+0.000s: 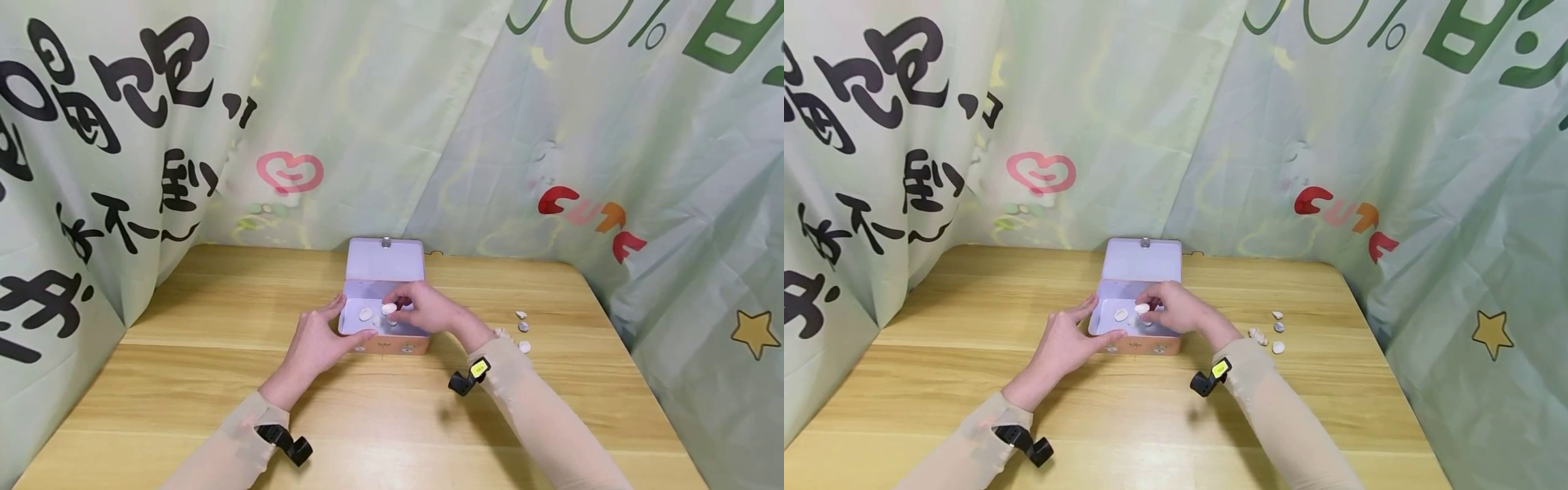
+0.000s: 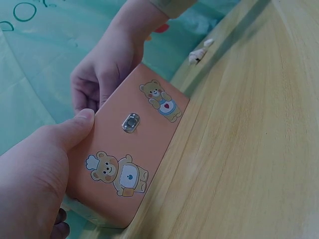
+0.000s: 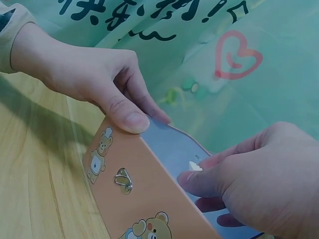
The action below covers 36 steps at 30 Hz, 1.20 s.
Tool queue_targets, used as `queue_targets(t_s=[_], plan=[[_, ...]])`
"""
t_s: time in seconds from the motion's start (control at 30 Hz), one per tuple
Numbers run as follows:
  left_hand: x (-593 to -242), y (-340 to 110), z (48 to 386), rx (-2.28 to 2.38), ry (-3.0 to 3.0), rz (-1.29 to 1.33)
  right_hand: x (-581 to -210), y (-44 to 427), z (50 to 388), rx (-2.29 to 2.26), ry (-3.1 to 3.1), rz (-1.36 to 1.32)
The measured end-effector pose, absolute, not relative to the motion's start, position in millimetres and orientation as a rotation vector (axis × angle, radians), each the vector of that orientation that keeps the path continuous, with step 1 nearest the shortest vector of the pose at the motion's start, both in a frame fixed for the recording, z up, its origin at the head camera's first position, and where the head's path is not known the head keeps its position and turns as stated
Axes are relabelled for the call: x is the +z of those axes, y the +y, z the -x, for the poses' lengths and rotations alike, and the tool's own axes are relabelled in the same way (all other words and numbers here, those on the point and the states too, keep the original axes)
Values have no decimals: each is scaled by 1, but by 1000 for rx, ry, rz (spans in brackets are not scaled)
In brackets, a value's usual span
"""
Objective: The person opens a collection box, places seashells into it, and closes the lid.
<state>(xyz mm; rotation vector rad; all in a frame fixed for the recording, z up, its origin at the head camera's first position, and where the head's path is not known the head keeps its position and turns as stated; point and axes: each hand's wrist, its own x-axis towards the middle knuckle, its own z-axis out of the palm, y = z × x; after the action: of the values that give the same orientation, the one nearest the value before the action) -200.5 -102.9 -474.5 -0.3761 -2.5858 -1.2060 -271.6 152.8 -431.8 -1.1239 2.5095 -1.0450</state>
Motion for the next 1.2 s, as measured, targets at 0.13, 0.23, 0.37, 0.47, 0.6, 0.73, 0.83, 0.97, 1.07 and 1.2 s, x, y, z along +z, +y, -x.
queue_targets(t_s=[0.13,0.23,0.37,0.47,0.6,0.73,0.83,0.97,1.07,1.2], plan=[[-473,-102,200,-1221,-2592,374,-433,153,271,-1031,2503,1141],[-472,-101,199,-1222,-2584,377,-433,154,271,-1011,2511,1138],[-473,-100,199,-1205,-2573,387,-432,156,270,-995,2519,1137],[-474,-100,199,-1204,-2580,381,-431,158,269,-1006,2519,1133],[-475,-101,198,-1219,-2600,363,-427,163,266,-1033,2534,1127],[-475,-101,199,-1207,-2600,363,-421,170,264,-1046,2578,1129],[-474,-102,199,-1204,-2597,360,-415,176,262,-1048,2614,1131],[-474,-103,199,-1212,-2603,352,-409,187,257,-1061,2636,1119],[-474,-102,199,-1213,-2607,347,-407,197,254,-1086,2647,1085],[-475,-102,200,-1218,-2609,341,-405,211,251,-1129,2668,1028]])
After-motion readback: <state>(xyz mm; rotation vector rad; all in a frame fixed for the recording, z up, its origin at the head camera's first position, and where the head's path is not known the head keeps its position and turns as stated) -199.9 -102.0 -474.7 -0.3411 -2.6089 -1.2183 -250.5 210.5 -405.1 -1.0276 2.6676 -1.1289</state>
